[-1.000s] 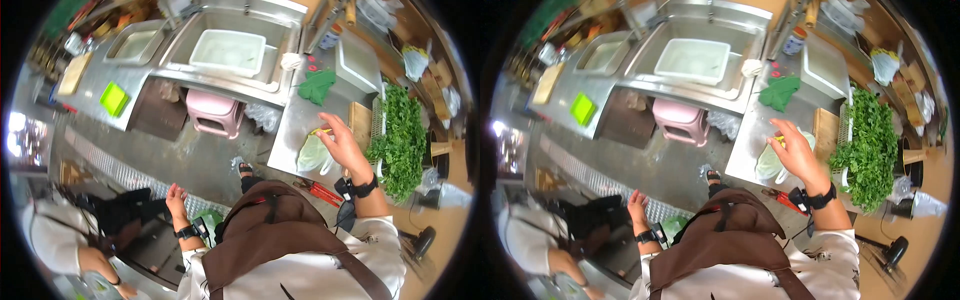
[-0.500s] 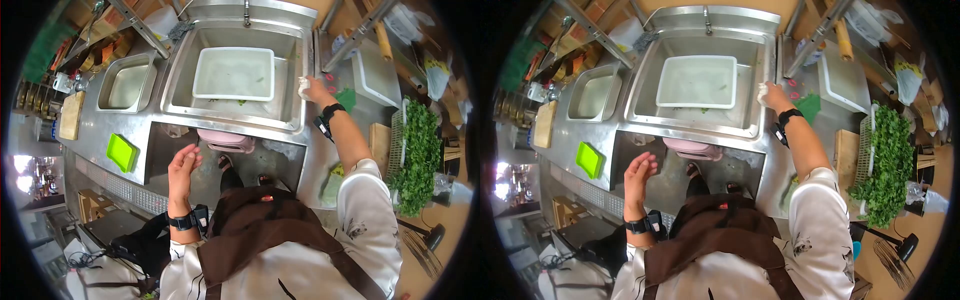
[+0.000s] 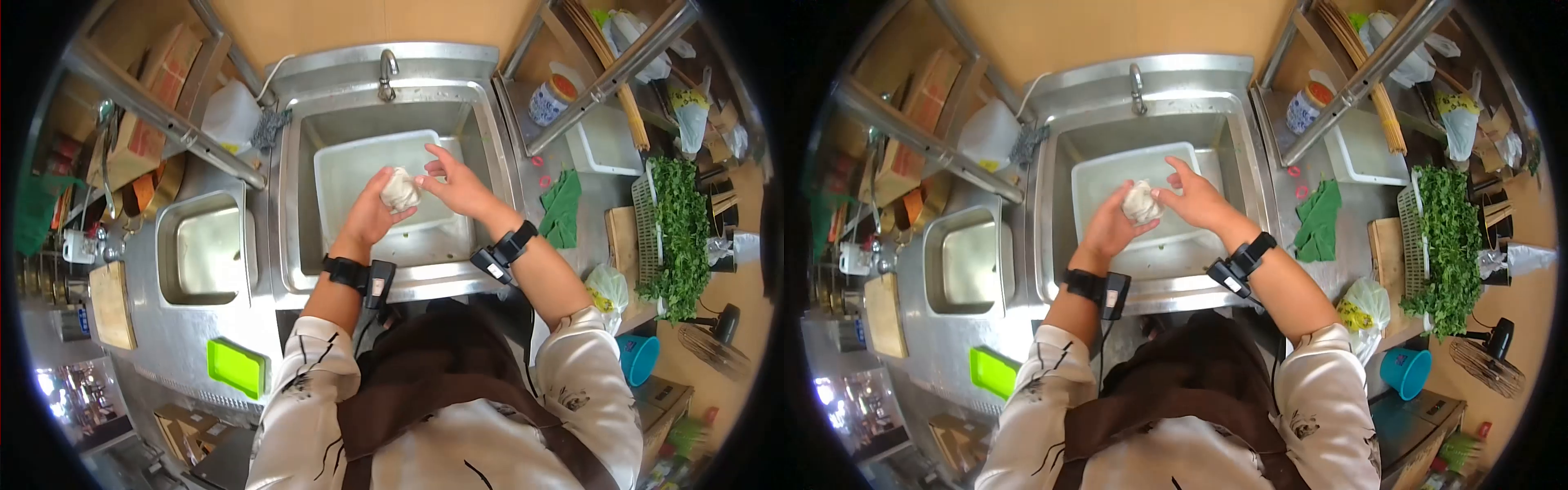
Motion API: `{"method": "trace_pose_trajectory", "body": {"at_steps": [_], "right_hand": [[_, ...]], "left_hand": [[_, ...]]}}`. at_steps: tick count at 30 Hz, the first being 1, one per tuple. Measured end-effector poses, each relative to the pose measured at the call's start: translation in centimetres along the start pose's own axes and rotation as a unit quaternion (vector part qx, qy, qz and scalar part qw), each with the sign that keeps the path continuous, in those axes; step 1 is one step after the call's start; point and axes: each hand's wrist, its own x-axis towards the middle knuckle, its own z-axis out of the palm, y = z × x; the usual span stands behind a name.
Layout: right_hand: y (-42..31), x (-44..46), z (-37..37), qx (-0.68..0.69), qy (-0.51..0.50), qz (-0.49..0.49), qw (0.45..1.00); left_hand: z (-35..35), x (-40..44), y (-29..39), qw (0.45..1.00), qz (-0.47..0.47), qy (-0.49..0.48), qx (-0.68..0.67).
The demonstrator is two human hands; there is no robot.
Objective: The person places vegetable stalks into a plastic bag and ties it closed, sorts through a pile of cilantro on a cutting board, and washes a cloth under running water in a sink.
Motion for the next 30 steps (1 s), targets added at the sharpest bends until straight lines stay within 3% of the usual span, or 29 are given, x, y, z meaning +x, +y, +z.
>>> {"method": "trace_pose_trajectory", "body": {"at_steps": [3, 7, 9, 10, 13, 15, 17, 18, 19, 20, 22, 23, 24, 25, 26, 28, 30], "right_hand": [[3.6, 5.8, 1.0, 0.039, 0.087, -0.025, 0.995], [5.3, 13.7, 1.8, -0.01, 0.118, -0.105, 0.987], [4.5, 17.3, 3.0, 0.033, 0.128, -0.137, 0.982], [4.5, 18.4, 3.6, 0.039, 0.125, -0.14, 0.981], [5.7, 19.9, 5.5, 0.012, -0.032, -0.151, 0.988], [7.7, 19.2, 5.5, 0.072, -0.04, -0.144, 0.986], [9.5, 17.9, 5.0, 0.128, -0.052, -0.137, 0.981], [10.2, 17.0, 4.5, 0.267, -0.028, -0.007, 0.963], [10.7, 16.4, 4.3, 0.395, 0.0, 0.124, 0.91], [10.7, 15.8, 4.6, 0.394, -0.001, 0.126, 0.91], [10.6, 15.2, 5.4, 0.439, 0.115, 0.296, 0.84], [11.2, 15.5, 5.7, 0.439, 0.117, 0.298, 0.84], [11.8, 15.9, 6.0, 0.521, 0.069, 0.275, 0.805], [12.3, 16.2, 6.5, 0.597, 0.019, 0.248, 0.763], [12.3, 16.4, 7.3, 0.598, 0.018, 0.25, 0.761], [11.8, 16.1, 9.4, 0.455, 0.156, 0.181, 0.858], [9.6, 14.4, 10.4, 0.453, 0.133, 0.164, 0.866]], "left_hand": [[-2.9, 4.1, -0.8, 0.998, 0.042, 0.049, 0.012], [-2.5, 4.6, 0.9, 0.986, 0.022, 0.164, -0.017], [-3.2, 6.1, 1.2, 0.984, 0.058, 0.17, 0.0], [-4.0, 7.0, 1.4, 0.981, 0.082, 0.175, 0.018], [-7.4, 10.9, 1.0, 0.976, 0.136, 0.164, 0.043], [-7.8, 12.8, 1.2, 0.973, 0.155, 0.162, 0.053], [-7.3, 14.2, 1.2, 0.972, 0.165, 0.165, -0.019], [-6.8, 14.7, 1.2, 0.971, 0.166, 0.169, -0.023], [-6.2, 15.4, 1.3, 0.971, 0.152, 0.176, -0.056], [-5.4, 15.9, 1.3, 0.97, 0.138, 0.182, -0.088], [-3.8, 16.8, 1.1, 0.965, 0.126, 0.183, -0.136], [-3.6, 17.4, 0.8, 0.959, 0.118, 0.183, -0.181], [-3.9, 18.1, 0.1, 0.959, 0.115, 0.184, -0.181], [-4.7, 18.8, -0.8, 0.962, 0.118, 0.213, -0.125], [-6.1, 19.7, -1.7, 0.96, 0.121, 0.241, -0.069], [-12.3, 22.4, -3.7, 0.97, 0.092, 0.224, -0.013], [-13.8, 22.5, -3.6, 0.976, 0.066, 0.203, 0.041]]}}
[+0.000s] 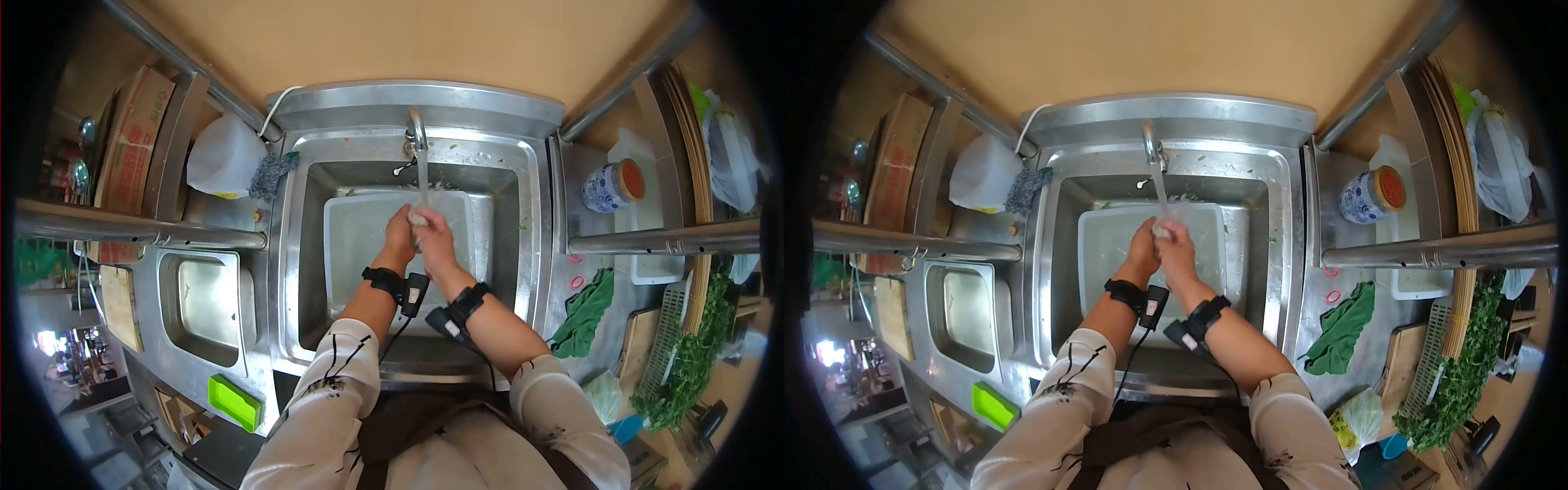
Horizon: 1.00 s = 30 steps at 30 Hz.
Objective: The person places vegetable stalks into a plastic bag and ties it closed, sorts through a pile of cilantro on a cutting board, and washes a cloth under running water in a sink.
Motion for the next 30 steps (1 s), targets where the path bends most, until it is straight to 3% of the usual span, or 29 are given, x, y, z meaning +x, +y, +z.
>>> {"method": "trace_pose_trajectory", "body": {"at_steps": [2, 4, 5, 6, 8, 9, 12, 13, 16, 17, 18, 20, 21, 22, 24, 25, 26, 27, 29, 30], "right_hand": [[-0.5, -0.2, 0.3, -0.008, -0.028, -0.007, 1.0], [-0.1, 2.4, -1.4, -0.273, 0.032, -0.065, 0.959], [1.4, 4.1, -2.7, -0.147, 0.031, -0.016, 0.988], [0.8, 3.5, -2.5, -0.147, 0.032, -0.017, 0.988], [0.0, 1.2, -2.7, -0.045, -0.107, 0.069, 0.991], [0.9, 1.1, -3.2, -0.048, -0.107, 0.07, 0.991], [3.8, 2.5, -4.1, -0.183, -0.093, -0.011, 0.979], [-0.8, 1.8, -3.6, 0.012, -0.079, 0.157, 0.984], [-1.0, 0.9, -2.8, 0.001, -0.084, 0.116, 0.99], [-0.5, -0.7, -1.6, -0.065, -0.095, 0.057, 0.992], [0.2, -0.9, -1.1, -0.065, -0.097, 0.056, 0.992], [1.0, 0.0, -0.8, -0.15, -0.085, -0.068, 0.983], [-1.4, 0.2, -1.0, -0.058, -0.083, 0.021, 0.995], [-0.6, 0.6, -2.0, -0.057, -0.057, 0.017, 0.997], [0.7, 3.2, -4.5, -0.125, -0.144, 0.074, 0.979], [-0.8, 2.9, -5.6, -0.123, -0.102, 0.063, 0.985], [-3.1, 2.1, -6.0, -0.222, -0.099, 0.014, 0.97], [-5.3, 1.3, -6.9, -0.321, -0.101, -0.027, 0.941], [-9.4, 1.7, -10.4, -0.433, 0.049, -0.275, 0.857], [-13.2, 1.2, -11.3, -0.406, 0.075, -0.283, 0.866]], "left_hand": [[0.6, -2.3, 0.8, 0.967, -0.067, -0.181, -0.165], [5.0, -7.1, 1.7, 0.979, -0.056, -0.132, -0.146], [6.6, -8.5, 2.2, 0.987, -0.043, -0.085, -0.129], [6.8, -8.8, 2.6, 0.987, -0.043, -0.086, -0.129], [6.7, -9.1, 3.2, 0.995, -0.057, -0.026, -0.078], [5.1, -7.5, 3.5, 0.98, -0.127, -0.062, -0.142], [6.6, -8.8, 2.0, 0.994, -0.058, -0.053, -0.078], [8.3, -10.8, 2.0, 0.997, -0.011, -0.05, -0.052], [6.7, -9.5, 1.3, 0.995, -0.041, -0.051, -0.079], [5.3, -8.4, 2.6, 0.987, -0.152, 0.0, -0.052], [5.1, -8.5, 2.8, 0.987, -0.149, 0.001, -0.052], [5.4, -8.2, 3.0, 0.993, -0.077, -0.037, -0.085], [5.8, -8.4, 2.3, 0.993, -0.01, -0.061, -0.104], [5.9, -9.2, 1.5, 0.992, -0.03, -0.078, -0.099], [7.3, -11.0, 3.9, 0.988, -0.093, -0.12, 0.009], [7.0, -10.8, 3.8, 0.982, -0.09, -0.163, -0.019], [6.7, -10.4, 3.9, 0.974, -0.087, -0.202, -0.05], [6.8, -9.9, 4.0, 0.973, -0.107, -0.19, -0.074], [6.7, -9.0, 4.2, 0.97, -0.131, -0.183, -0.095], [6.2, -8.3, 4.3, 0.976, -0.137, -0.132, -0.103]]}}
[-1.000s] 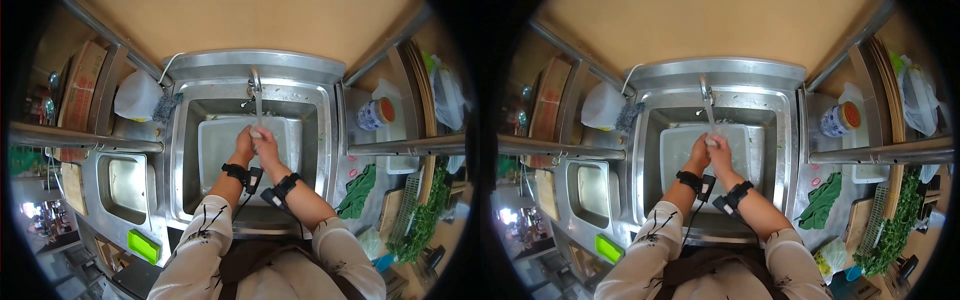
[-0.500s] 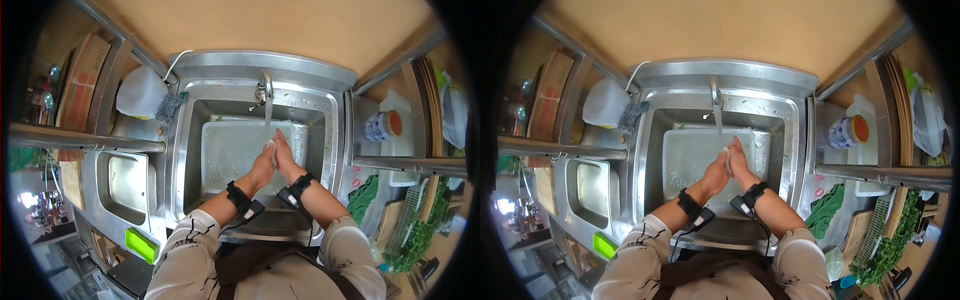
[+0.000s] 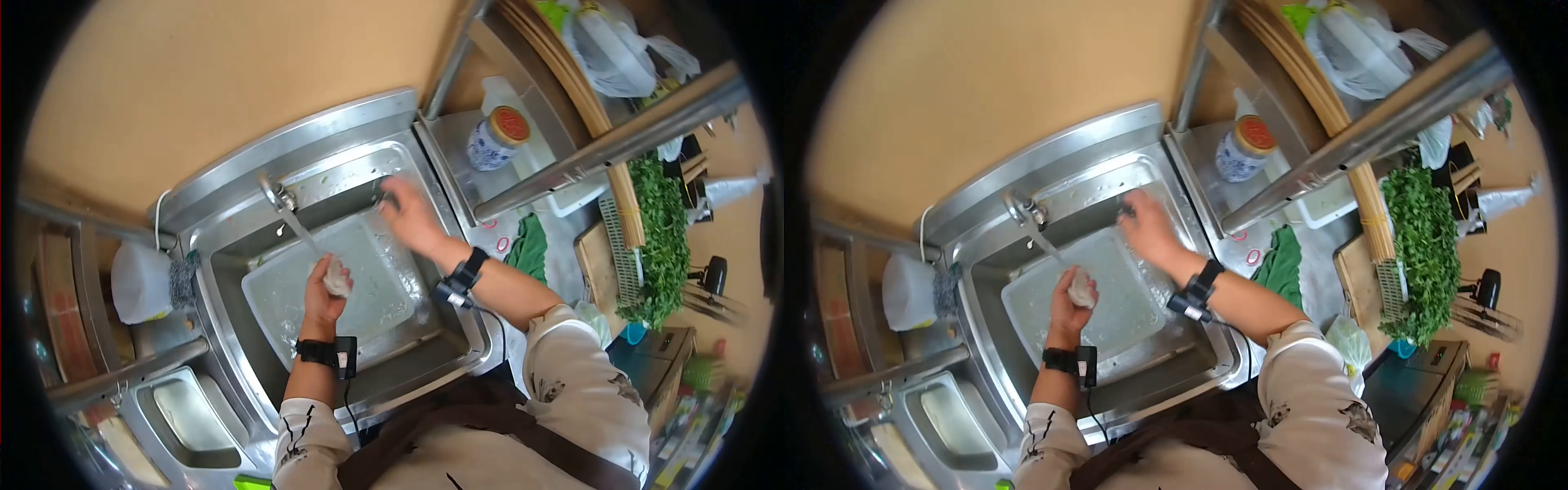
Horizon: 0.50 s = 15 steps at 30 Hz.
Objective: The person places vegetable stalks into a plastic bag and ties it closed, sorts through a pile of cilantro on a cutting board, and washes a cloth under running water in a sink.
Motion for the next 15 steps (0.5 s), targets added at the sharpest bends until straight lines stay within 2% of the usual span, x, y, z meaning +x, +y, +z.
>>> {"method": "trace_pose_trajectory", "body": {"at_steps": [1, 2, 3, 4, 6, 7, 9, 10, 12, 13, 14, 15], "right_hand": [[0.3, 1.1, -2.2, -0.089, 0.078, -0.044, 0.992], [0.4, 2.2, -3.9, -0.129, 0.133, -0.059, 0.981], [-0.1, 2.8, -5.9, -0.167, 0.177, -0.085, 0.966], [-0.1, 3.2, -7.3, -0.152, 0.19, -0.087, 0.966], [-1.0, 3.4, -9.1, -0.202, 0.208, -0.09, 0.953], [-1.1, 3.7, -9.6, -0.204, 0.212, -0.088, 0.952], [-1.1, 4.9, -10.4, -0.349, 0.29, -0.03, 0.89], [-1.2, 5.6, -10.9, -0.349, 0.295, -0.028, 0.889], [-1.5, 7.5, -12.5, -0.273, 0.245, 0.221, 0.904], [0.7, 8.6, -11.8, -0.333, 0.315, 0.23, 0.859], [-0.2, 9.1, -12.4, -0.331, 0.325, 0.231, 0.855], [-1.4, 9.2, -13.0, -0.287, 0.267, 0.308, 0.867]], "left_hand": [[-0.5, 0.3, 0.2, 0.998, 0.003, 0.053, -0.015], [-1.0, 0.6, 0.2, 0.999, -0.004, 0.049, -0.012], [-1.1, 0.7, 0.2, 0.995, 0.019, 0.094, 0.013], [-1.3, 0.9, 0.2, 0.989, 0.042, 0.139, 0.038], [-1.0, 1.2, 0.2, 0.988, 0.055, 0.132, 0.06], [-1.0, 1.2, 0.2, 0.977, 0.082, 0.163, 0.107], [-0.8, 0.9, 0.1, 0.963, 0.107, 0.195, 0.156], [-0.7, 0.8, 0.2, 0.961, 0.112, 0.19, 0.164], [-0.3, 0.8, 0.7, 0.961, 0.119, 0.175, 0.178], [-0.1, 0.5, 0.8, 0.962, 0.104, 0.189, 0.169], [-0.1, 0.2, 1.0, 0.962, 0.09, 0.204, 0.159], [0.0, -0.3, 1.2, 0.973, 0.068, 0.172, 0.139]]}}
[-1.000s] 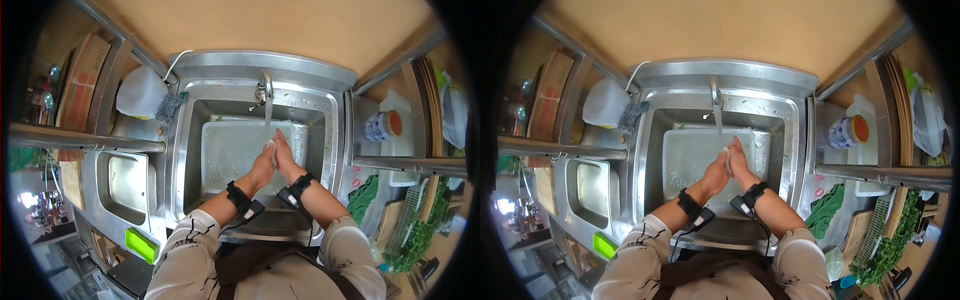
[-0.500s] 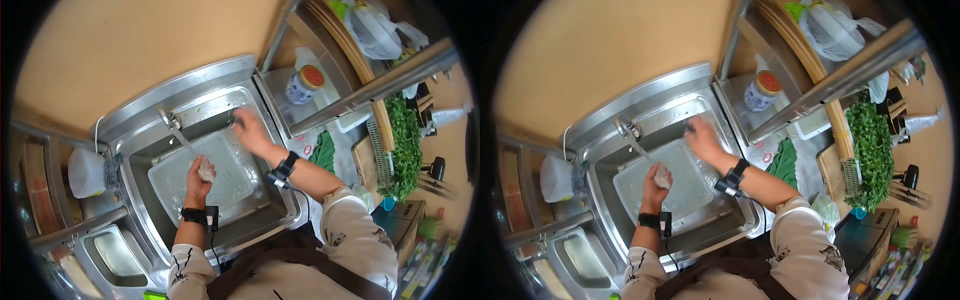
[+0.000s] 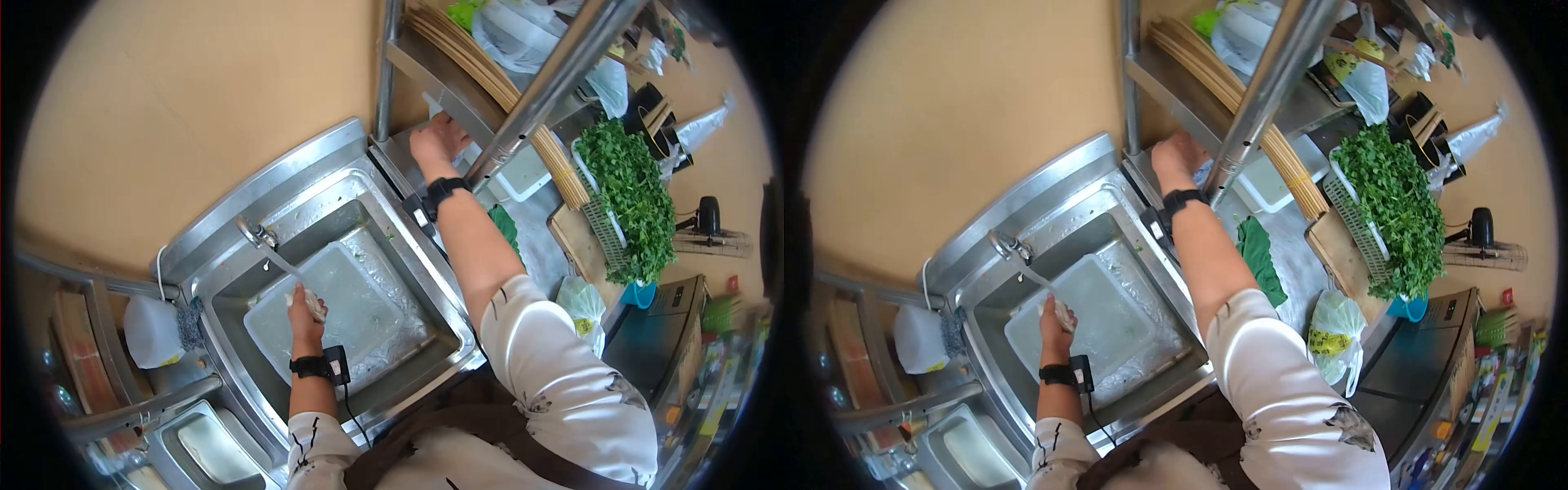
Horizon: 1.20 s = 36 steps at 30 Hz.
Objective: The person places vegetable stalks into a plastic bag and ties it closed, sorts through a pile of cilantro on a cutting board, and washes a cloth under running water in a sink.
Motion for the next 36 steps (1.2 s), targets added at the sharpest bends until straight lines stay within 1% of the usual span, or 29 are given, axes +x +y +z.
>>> {"method": "trace_pose_trajectory", "body": {"at_steps": [1, 2, 4, 5, 6, 7, 8, 9, 11, 12, 13, 15, 18, 20, 21, 23, 26, 29, 30, 32, 33, 35, 36], "right_hand": [[-0.3, -0.1, -1.0, 0.003, -0.091, 0.059, 0.994], [0.1, 0.3, -1.0, 0.01, -0.12, 0.076, 0.99], [-0.1, 0.7, -0.9, -0.006, -0.093, 0.092, 0.991], [-0.6, 0.8, -1.0, -0.027, -0.071, 0.104, 0.992], [-1.3, 0.7, -1.9, -0.023, -0.067, 0.098, 0.993], [-1.6, 0.6, -3.0, -0.008, -0.123, 0.107, 0.987], [-1.6, 0.6, -3.7, 0.006, -0.18, 0.113, 0.977], [-1.7, 0.6, -3.7, 0.003, -0.181, 0.106, 0.978], [-1.5, 0.6, -3.0, -0.029, -0.151, 0.132, 0.979], [-1.1, 0.5, -2.7, -0.026, -0.13, 0.113, 0.985], [-0.8, 0.4, -2.0, -0.031, -0.131, 0.11, 0.985], [-0.5, 0.3, -1.0, -0.033, -0.042, 0.036, 0.998], [-0.3, 0.4, -0.6, -0.046, -0.048, 0.029, 0.997], [-0.4, 0.2, -0.7, -0.07, -0.056, 0.022, 0.996], [-0.4, 0.3, -0.5, -0.076, -0.065, 0.021, 0.995], [-0.2, 0.8, 0.0, -0.108, -0.04, 0.039, 0.993], [0.5, 2.4, 0.9, -0.137, -0.052, 0.059, 0.987], [0.5, 2.0, 0.6, -0.142, -0.035, 0.041, 0.988], [0.3, 2.0, 0.3, -0.139, -0.031, 0.041, 0.989], [0.0, 1.5, -0.1, -0.111, -0.025, 0.09, 0.989], [-0.3, 0.8, -1.1, -0.109, -0.025, 0.091, 0.989], [-0.7, 0.0, -3.0, 0.013, -0.049, 0.102, 0.994], [-0.5, 0.3, -2.4, 0.014, -0.048, 0.104, 0.993]], "left_hand": [[-0.2, -0.6, -0.1, 1.0, 0.001, -0.004, 0.006], [0.1, -1.8, 0.0, 0.999, -0.011, -0.033, -0.002], [-0.8, -3.0, 0.1, 0.993, -0.038, -0.108, -0.036], [-1.1, -3.8, 0.2, 0.992, -0.032, -0.114, -0.037], [-1.2, -5.1, 0.3, 0.991, -0.045, -0.116, -0.056], [-1.6, -6.2, 0.1, 0.988, -0.06, -0.117, -0.076], [-2.2, -6.9, -0.3, 0.991, -0.06, -0.096, -0.073], [-3.1, -7.2, -0.6, 0.991, -0.058, -0.094, -0.08], [-5.1, -7.9, -1.7, 0.991, -0.056, -0.092, -0.077], [-5.9, -8.1, -2.2, 0.991, -0.058, -0.089, -0.084], [-6.8, -8.3, -2.6, 0.99, -0.054, -0.09, -0.095], [-7.3, -9.2, -2.6, 0.989, -0.051, -0.087, -0.109], [-8.4, -10.6, -2.6, 0.992, -0.047, -0.043, -0.105], [-8.7, -10.7, -2.4, 0.993, -0.014, -0.048, -0.106], [-8.6, -11.1, -2.2, 0.993, -0.02, -0.038, -0.108], [-8.5, -11.8, -1.9, 0.995, -0.024, -0.032, -0.089], [-8.4, -11.8, -2.2, 0.993, -0.035, -0.033, -0.11], [-7.4, -11.9, -2.3, 0.99, -0.045, -0.049, -0.126], [-7.0, -11.9, -2.2, 0.989, -0.05, -0.06, -0.127], [-6.6, -11.8, -2.2, 0.989, -0.052, -0.062, -0.123], [-6.6, -11.7, -2.2, 0.989, -0.057, -0.06, -0.12], [-6.8, -11.4, -2.4, 0.99, -0.054, -0.065, -0.117], [-6.9, -11.1, -2.5, 0.989, -0.052, -0.073, -0.117]]}}
